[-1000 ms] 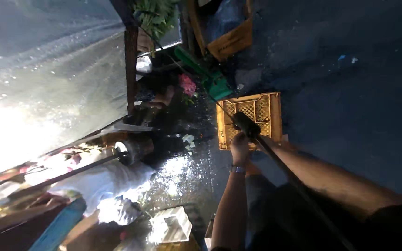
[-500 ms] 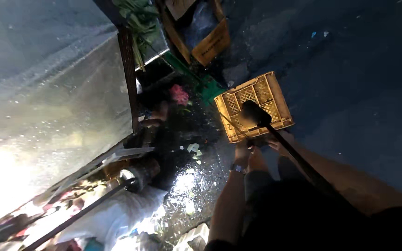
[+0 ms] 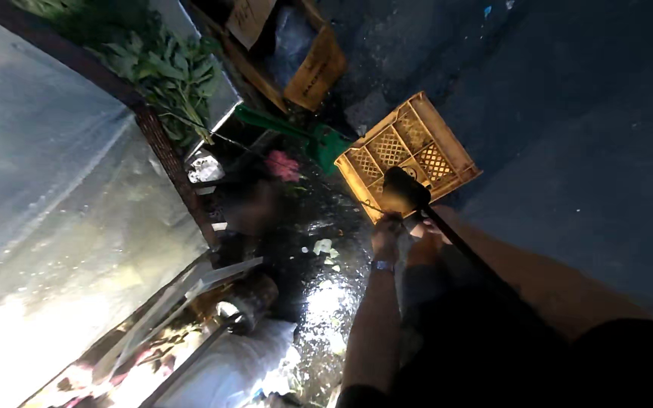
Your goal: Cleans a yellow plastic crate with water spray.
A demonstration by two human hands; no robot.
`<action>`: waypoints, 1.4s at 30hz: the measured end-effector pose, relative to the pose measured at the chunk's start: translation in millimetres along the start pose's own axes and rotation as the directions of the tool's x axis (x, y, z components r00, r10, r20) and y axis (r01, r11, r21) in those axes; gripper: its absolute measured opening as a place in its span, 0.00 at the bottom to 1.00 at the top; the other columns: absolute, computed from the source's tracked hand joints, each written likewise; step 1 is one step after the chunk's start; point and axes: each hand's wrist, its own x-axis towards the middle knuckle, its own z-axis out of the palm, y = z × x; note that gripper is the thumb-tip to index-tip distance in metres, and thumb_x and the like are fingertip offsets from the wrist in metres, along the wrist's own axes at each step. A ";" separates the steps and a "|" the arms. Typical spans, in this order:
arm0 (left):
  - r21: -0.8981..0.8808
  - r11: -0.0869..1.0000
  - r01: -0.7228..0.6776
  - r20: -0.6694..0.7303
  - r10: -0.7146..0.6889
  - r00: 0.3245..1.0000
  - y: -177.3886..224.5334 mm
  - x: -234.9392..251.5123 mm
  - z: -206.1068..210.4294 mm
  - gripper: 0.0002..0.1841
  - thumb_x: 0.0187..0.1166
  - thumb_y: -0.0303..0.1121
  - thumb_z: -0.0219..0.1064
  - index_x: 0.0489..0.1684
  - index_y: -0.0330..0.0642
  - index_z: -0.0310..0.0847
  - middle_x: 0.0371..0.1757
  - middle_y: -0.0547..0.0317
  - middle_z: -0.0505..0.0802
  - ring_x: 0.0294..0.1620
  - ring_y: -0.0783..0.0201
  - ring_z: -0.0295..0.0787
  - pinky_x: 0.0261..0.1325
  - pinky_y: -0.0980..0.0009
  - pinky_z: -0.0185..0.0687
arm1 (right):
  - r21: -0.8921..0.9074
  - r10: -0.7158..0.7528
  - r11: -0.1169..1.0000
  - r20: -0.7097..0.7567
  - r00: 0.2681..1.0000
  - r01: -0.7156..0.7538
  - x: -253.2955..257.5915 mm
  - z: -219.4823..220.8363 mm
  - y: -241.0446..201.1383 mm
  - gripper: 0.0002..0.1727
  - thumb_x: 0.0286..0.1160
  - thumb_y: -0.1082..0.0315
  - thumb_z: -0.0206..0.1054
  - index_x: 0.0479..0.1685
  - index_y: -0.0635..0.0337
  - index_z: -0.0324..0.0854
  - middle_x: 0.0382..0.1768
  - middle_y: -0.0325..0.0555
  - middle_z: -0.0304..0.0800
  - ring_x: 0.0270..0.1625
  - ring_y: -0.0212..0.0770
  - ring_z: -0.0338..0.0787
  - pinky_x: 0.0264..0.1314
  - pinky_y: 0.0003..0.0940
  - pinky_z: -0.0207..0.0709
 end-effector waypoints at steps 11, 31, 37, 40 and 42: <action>0.258 0.966 0.002 0.057 -0.017 0.998 25.6 39.0 37.0 0.17 0.86 0.24 0.56 0.71 0.34 0.76 0.57 0.45 0.89 0.49 0.58 0.87 0.52 0.61 0.85 | 0.295 0.130 0.950 -0.078 0.988 -0.102 -4.8 -39.3 -63.6 0.24 0.90 0.66 0.54 0.83 0.59 0.66 0.69 0.59 0.79 0.62 0.47 0.84 0.62 0.43 0.80; 0.209 0.974 -0.084 0.188 0.044 0.981 71.3 107.1 102.2 0.19 0.95 0.33 0.46 0.78 0.38 0.69 0.58 0.49 0.90 0.52 0.58 0.89 0.54 0.59 0.87 | 0.606 0.093 0.794 -0.044 0.995 -0.048 73.8 -35.9 -106.3 0.25 0.86 0.55 0.65 0.77 0.52 0.72 0.61 0.48 0.85 0.54 0.41 0.88 0.55 0.38 0.86; 0.305 0.949 -0.083 0.036 0.076 0.996 80.3 121.3 99.7 0.20 0.94 0.45 0.51 0.70 0.41 0.76 0.46 0.51 0.91 0.38 0.61 0.88 0.41 0.63 0.86 | 0.685 -0.148 0.726 0.068 0.987 0.062 82.1 -20.8 -127.6 0.17 0.88 0.57 0.62 0.63 0.59 0.80 0.43 0.40 0.92 0.41 0.33 0.92 0.48 0.30 0.88; 0.442 0.895 -0.060 0.043 0.046 0.998 102.4 119.6 92.3 0.20 0.91 0.46 0.56 0.72 0.46 0.77 0.49 0.52 0.92 0.40 0.61 0.88 0.42 0.61 0.86 | 0.694 -0.134 0.718 0.057 0.989 0.057 83.7 -12.6 -127.5 0.22 0.85 0.57 0.67 0.71 0.58 0.75 0.50 0.44 0.91 0.46 0.36 0.92 0.51 0.33 0.88; 0.543 0.836 -0.071 0.042 0.057 0.997 118.4 112.8 91.8 0.18 0.90 0.46 0.58 0.70 0.47 0.78 0.46 0.52 0.91 0.37 0.60 0.86 0.38 0.61 0.85 | 0.684 -0.136 0.727 0.052 0.989 0.064 82.7 -6.3 -129.5 0.24 0.82 0.56 0.69 0.72 0.57 0.76 0.53 0.45 0.91 0.49 0.37 0.92 0.53 0.34 0.88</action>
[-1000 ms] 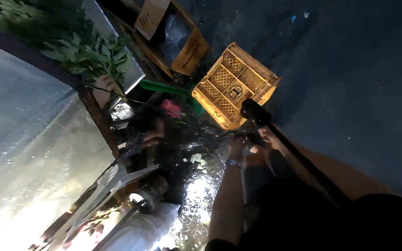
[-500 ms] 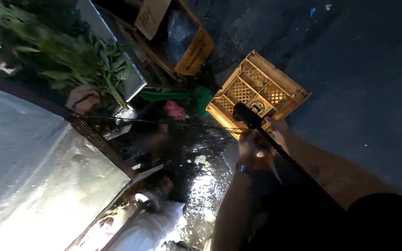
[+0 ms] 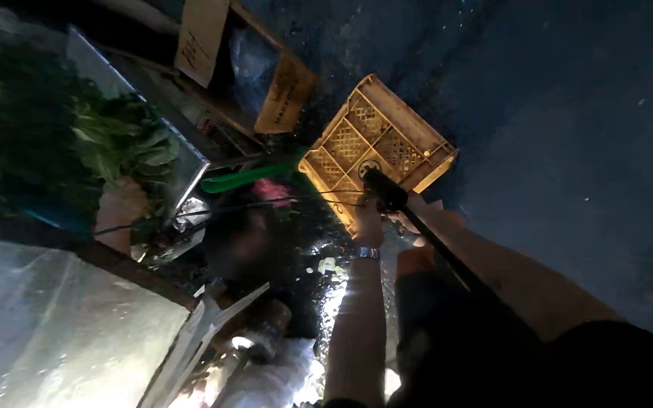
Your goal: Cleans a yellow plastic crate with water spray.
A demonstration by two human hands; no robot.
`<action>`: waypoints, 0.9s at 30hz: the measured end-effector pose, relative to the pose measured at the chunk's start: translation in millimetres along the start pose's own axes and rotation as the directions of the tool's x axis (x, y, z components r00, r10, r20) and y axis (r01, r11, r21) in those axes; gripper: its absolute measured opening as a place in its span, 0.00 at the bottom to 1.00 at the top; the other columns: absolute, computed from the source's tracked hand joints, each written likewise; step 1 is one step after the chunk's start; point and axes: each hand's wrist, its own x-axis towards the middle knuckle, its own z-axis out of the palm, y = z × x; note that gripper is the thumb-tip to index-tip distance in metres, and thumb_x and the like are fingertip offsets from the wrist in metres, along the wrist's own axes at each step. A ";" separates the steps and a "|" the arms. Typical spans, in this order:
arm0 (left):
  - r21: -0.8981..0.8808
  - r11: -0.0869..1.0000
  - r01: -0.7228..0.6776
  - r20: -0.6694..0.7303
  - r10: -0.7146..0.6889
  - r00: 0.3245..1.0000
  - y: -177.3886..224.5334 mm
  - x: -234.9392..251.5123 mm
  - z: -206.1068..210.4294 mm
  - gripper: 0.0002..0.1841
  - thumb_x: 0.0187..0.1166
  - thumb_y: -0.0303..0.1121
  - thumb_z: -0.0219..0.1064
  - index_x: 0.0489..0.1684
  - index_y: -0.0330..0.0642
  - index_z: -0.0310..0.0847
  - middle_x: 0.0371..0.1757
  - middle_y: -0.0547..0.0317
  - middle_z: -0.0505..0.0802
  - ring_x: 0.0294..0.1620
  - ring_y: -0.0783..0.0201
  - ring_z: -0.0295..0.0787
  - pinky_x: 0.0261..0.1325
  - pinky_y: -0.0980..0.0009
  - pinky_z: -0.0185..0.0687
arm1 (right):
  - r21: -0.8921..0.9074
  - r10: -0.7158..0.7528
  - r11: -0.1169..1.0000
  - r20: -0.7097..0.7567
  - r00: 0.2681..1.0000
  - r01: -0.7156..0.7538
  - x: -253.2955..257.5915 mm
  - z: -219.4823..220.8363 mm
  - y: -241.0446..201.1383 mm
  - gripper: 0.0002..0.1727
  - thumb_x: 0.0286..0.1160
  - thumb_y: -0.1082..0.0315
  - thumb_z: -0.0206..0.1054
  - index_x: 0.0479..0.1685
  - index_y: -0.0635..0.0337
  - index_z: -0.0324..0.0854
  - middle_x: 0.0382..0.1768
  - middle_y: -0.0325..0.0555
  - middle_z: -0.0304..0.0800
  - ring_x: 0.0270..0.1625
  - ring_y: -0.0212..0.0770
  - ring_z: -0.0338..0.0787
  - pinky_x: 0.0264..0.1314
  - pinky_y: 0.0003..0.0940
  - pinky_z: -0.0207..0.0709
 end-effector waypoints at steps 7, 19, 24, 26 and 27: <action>0.510 0.839 -0.191 0.028 0.205 0.978 34.5 -29.2 -23.5 0.22 0.89 0.54 0.57 0.55 0.44 0.86 0.46 0.43 0.92 0.46 0.45 0.89 0.48 0.42 0.84 | -0.209 -0.057 0.976 0.013 0.998 0.059 -31.3 11.9 -5.5 0.25 0.81 0.61 0.70 0.75 0.56 0.73 0.64 0.47 0.84 0.58 0.39 0.88 0.59 0.38 0.86; 0.375 0.926 -0.030 0.136 -0.023 0.990 21.2 -43.8 -50.1 0.33 0.88 0.64 0.50 0.52 0.38 0.81 0.32 0.52 0.82 0.27 0.61 0.75 0.32 0.60 0.76 | -0.118 0.011 0.993 0.219 0.976 0.015 -86.6 29.3 -15.5 0.23 0.81 0.81 0.55 0.75 0.62 0.66 0.55 0.47 0.82 0.51 0.35 0.87 0.57 0.33 0.86; 0.253 0.968 -0.003 0.063 -0.014 0.998 30.2 -56.6 -48.5 0.29 0.84 0.63 0.57 0.52 0.43 0.81 0.29 0.58 0.81 0.19 0.67 0.71 0.21 0.69 0.72 | 0.139 0.158 0.971 0.235 0.959 -0.194 -87.0 26.9 -18.7 0.17 0.91 0.74 0.48 0.73 0.62 0.69 0.53 0.50 0.88 0.49 0.42 0.93 0.56 0.38 0.89; 0.211 0.977 0.014 0.051 -0.025 0.998 28.7 -65.0 -55.7 0.31 0.82 0.67 0.56 0.52 0.45 0.81 0.28 0.59 0.81 0.19 0.67 0.72 0.22 0.68 0.73 | 0.020 0.173 0.982 0.275 0.946 -0.186 -88.3 32.1 -17.0 0.15 0.93 0.72 0.48 0.71 0.64 0.70 0.54 0.49 0.88 0.52 0.41 0.92 0.59 0.37 0.88; 0.187 0.982 0.012 0.045 -0.021 0.999 26.5 -66.9 -59.1 0.31 0.82 0.68 0.56 0.51 0.45 0.81 0.27 0.59 0.82 0.17 0.67 0.72 0.20 0.69 0.73 | -0.055 0.171 0.985 0.309 0.935 -0.162 -87.4 34.3 -15.6 0.15 0.92 0.72 0.49 0.70 0.65 0.72 0.54 0.49 0.88 0.53 0.40 0.92 0.60 0.37 0.88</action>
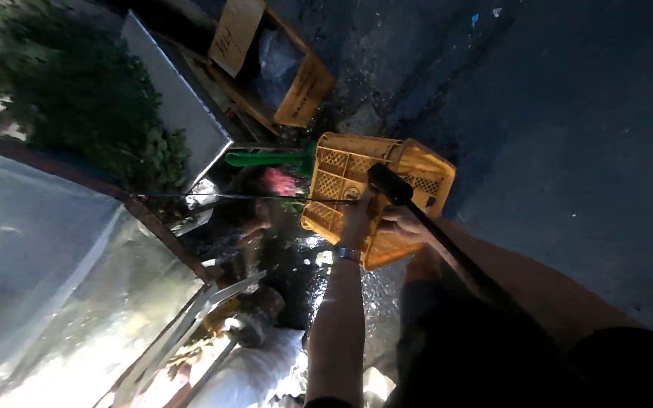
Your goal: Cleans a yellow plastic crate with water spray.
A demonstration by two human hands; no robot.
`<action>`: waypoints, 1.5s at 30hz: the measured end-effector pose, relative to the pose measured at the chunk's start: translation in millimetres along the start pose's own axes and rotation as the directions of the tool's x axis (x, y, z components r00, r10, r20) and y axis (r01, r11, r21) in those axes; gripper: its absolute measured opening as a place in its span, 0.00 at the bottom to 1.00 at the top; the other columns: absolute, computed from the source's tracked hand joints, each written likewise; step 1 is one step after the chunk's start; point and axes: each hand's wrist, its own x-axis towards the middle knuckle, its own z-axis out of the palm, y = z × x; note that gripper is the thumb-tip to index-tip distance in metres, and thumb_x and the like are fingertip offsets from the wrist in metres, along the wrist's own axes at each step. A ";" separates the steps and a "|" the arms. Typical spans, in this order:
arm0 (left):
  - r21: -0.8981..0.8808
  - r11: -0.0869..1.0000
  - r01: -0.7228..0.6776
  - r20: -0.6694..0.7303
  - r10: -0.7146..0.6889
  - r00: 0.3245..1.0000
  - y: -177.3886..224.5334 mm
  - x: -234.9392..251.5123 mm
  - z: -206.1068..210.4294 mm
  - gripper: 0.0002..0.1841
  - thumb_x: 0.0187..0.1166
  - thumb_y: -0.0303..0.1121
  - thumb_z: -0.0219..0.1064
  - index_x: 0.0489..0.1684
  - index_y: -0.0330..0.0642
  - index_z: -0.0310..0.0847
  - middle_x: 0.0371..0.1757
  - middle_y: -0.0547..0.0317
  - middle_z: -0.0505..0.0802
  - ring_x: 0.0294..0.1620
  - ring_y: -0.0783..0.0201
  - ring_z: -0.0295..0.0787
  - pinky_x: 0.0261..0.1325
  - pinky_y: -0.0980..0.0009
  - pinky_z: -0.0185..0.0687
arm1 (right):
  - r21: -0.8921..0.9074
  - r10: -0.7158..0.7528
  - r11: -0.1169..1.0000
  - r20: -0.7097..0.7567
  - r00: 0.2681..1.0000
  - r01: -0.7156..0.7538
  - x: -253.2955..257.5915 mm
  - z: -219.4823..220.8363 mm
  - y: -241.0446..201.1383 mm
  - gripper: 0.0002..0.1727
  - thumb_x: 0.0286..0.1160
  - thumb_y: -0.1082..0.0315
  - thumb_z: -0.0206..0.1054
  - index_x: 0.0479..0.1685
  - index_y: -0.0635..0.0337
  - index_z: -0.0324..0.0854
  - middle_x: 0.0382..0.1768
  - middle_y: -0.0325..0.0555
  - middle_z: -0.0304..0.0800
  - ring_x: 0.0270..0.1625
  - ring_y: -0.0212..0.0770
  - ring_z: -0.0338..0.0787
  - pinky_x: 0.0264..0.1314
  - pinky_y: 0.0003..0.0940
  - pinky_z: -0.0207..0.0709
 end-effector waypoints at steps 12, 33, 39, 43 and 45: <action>0.166 0.984 0.063 -0.203 -0.028 0.979 -8.2 -15.4 14.7 0.22 0.87 0.48 0.64 0.57 0.34 0.84 0.48 0.40 0.92 0.51 0.47 0.90 0.60 0.46 0.83 | -0.999 0.062 -0.010 -0.032 0.998 -0.032 -6.7 29.2 -5.4 0.22 0.91 0.68 0.50 0.74 0.75 0.74 0.72 0.73 0.78 0.78 0.68 0.77 0.80 0.62 0.68; 0.244 0.940 -0.239 -0.175 0.285 0.942 -44.3 -20.4 -17.9 0.28 0.90 0.60 0.50 0.63 0.51 0.87 0.58 0.48 0.92 0.56 0.49 0.90 0.60 0.43 0.84 | -0.932 -0.436 0.297 0.059 0.898 0.206 -87.0 57.3 9.6 0.21 0.91 0.53 0.57 0.60 0.61 0.84 0.48 0.58 0.91 0.51 0.54 0.92 0.57 0.57 0.84; 0.162 0.928 -0.337 -0.028 0.345 0.938 -67.9 -15.8 -35.8 0.19 0.88 0.32 0.61 0.75 0.40 0.77 0.65 0.43 0.90 0.61 0.50 0.89 0.64 0.50 0.83 | -0.831 -0.449 0.420 0.160 0.879 0.365 -67.3 62.5 23.4 0.19 0.92 0.59 0.56 0.68 0.63 0.82 0.67 0.57 0.85 0.67 0.50 0.86 0.72 0.51 0.78; 0.201 0.935 -0.292 -0.098 0.316 0.944 -79.3 -27.4 -39.3 0.35 0.83 0.33 0.68 0.90 0.46 0.58 0.76 0.41 0.83 0.66 0.47 0.87 0.66 0.47 0.84 | -0.777 -0.309 0.587 0.046 0.950 0.229 -62.1 83.9 26.8 0.22 0.96 0.57 0.49 0.64 0.65 0.81 0.56 0.60 0.87 0.58 0.51 0.87 0.65 0.54 0.77; 0.343 0.882 -0.323 -0.166 0.395 0.903 -85.3 -35.1 -38.1 0.37 0.82 0.35 0.69 0.91 0.45 0.56 0.85 0.44 0.75 0.79 0.47 0.78 0.78 0.46 0.76 | -0.782 -0.334 0.570 0.058 0.941 0.251 -49.4 91.1 30.0 0.21 0.95 0.58 0.49 0.61 0.66 0.81 0.53 0.60 0.87 0.56 0.49 0.86 0.64 0.51 0.77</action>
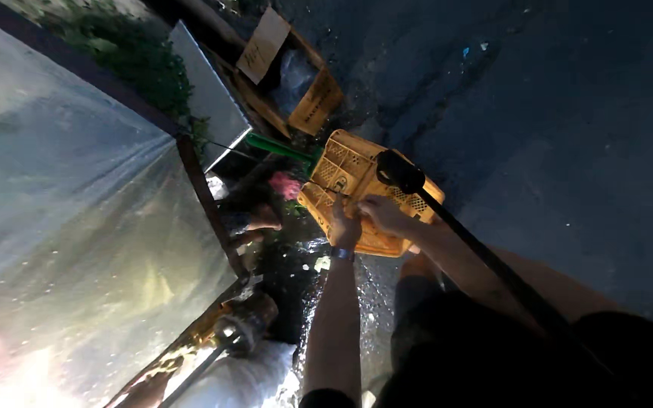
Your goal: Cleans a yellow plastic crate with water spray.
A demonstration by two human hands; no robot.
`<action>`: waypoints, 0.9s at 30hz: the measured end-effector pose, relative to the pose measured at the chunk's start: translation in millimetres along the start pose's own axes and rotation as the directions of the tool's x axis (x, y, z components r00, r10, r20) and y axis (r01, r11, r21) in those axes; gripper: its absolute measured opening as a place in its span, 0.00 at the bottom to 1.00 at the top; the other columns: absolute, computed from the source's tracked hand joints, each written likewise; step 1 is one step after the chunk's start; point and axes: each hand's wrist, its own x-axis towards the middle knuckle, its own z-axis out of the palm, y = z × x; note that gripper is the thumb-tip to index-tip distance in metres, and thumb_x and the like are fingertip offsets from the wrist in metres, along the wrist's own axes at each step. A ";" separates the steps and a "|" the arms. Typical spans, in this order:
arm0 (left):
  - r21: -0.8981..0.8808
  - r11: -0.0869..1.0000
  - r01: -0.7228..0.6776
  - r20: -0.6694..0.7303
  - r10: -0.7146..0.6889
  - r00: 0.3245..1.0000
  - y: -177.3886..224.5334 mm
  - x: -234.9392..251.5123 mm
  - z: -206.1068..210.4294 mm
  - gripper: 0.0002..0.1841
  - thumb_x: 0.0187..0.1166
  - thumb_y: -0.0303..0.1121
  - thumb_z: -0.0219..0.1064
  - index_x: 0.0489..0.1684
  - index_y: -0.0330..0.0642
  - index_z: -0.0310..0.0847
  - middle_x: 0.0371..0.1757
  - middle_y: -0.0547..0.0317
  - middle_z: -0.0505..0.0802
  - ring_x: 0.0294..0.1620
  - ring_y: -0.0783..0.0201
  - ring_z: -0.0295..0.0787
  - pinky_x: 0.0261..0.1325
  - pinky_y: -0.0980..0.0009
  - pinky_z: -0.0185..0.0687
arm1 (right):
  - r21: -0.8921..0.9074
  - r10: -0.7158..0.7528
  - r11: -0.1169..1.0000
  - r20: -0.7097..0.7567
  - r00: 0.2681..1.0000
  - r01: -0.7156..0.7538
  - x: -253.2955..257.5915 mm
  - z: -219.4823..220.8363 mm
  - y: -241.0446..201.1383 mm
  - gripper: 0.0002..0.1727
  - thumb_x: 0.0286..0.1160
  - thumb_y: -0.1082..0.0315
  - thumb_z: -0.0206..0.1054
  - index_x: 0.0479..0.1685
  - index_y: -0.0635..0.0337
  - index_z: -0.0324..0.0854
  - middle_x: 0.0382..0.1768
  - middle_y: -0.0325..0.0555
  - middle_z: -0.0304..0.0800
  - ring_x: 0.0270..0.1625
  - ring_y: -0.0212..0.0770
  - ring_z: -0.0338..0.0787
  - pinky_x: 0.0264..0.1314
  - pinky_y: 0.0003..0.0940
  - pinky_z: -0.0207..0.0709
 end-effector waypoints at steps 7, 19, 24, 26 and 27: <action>0.113 0.989 0.097 -0.077 -0.088 0.993 -13.6 -1.2 8.7 0.22 0.84 0.31 0.64 0.77 0.43 0.76 0.69 0.42 0.89 0.68 0.42 0.87 0.70 0.39 0.80 | -0.250 -0.067 0.963 0.139 0.988 0.101 37.8 24.9 -8.0 0.20 0.91 0.62 0.56 0.64 0.69 0.83 0.64 0.62 0.86 0.69 0.54 0.86 0.77 0.53 0.75; 0.015 0.964 0.264 -0.069 -0.263 0.962 -13.4 18.3 11.6 0.18 0.91 0.39 0.55 0.69 0.43 0.84 0.62 0.44 0.93 0.65 0.45 0.90 0.71 0.44 0.81 | -0.417 0.082 0.909 0.139 0.987 -0.017 96.0 12.5 -4.5 0.26 0.85 0.46 0.63 0.47 0.64 0.89 0.42 0.56 0.92 0.46 0.52 0.91 0.57 0.57 0.82; -0.285 0.932 0.224 -0.248 -0.298 0.922 -5.1 23.2 14.2 0.20 0.93 0.41 0.54 0.68 0.37 0.85 0.66 0.44 0.91 0.70 0.51 0.87 0.79 0.51 0.75 | -0.577 0.063 0.816 0.150 0.987 0.035 149.3 16.7 -69.5 0.29 0.89 0.50 0.58 0.76 0.64 0.76 0.74 0.63 0.79 0.76 0.59 0.81 0.79 0.59 0.74; -0.443 0.874 0.198 -0.326 -0.363 0.873 -1.5 28.1 10.0 0.19 0.93 0.36 0.53 0.65 0.34 0.85 0.63 0.42 0.92 0.68 0.52 0.88 0.77 0.52 0.77 | -0.540 0.043 0.836 0.242 0.969 0.098 174.8 35.0 -83.6 0.27 0.90 0.57 0.57 0.82 0.62 0.71 0.79 0.64 0.75 0.80 0.60 0.77 0.81 0.60 0.70; -0.545 0.823 0.162 -0.356 -0.402 0.844 -1.5 32.6 9.8 0.18 0.93 0.33 0.52 0.64 0.31 0.84 0.60 0.41 0.92 0.65 0.52 0.89 0.74 0.53 0.79 | -0.506 0.057 0.857 0.284 0.957 0.099 186.2 45.3 -87.9 0.26 0.91 0.58 0.55 0.83 0.60 0.70 0.80 0.63 0.74 0.82 0.60 0.75 0.82 0.61 0.68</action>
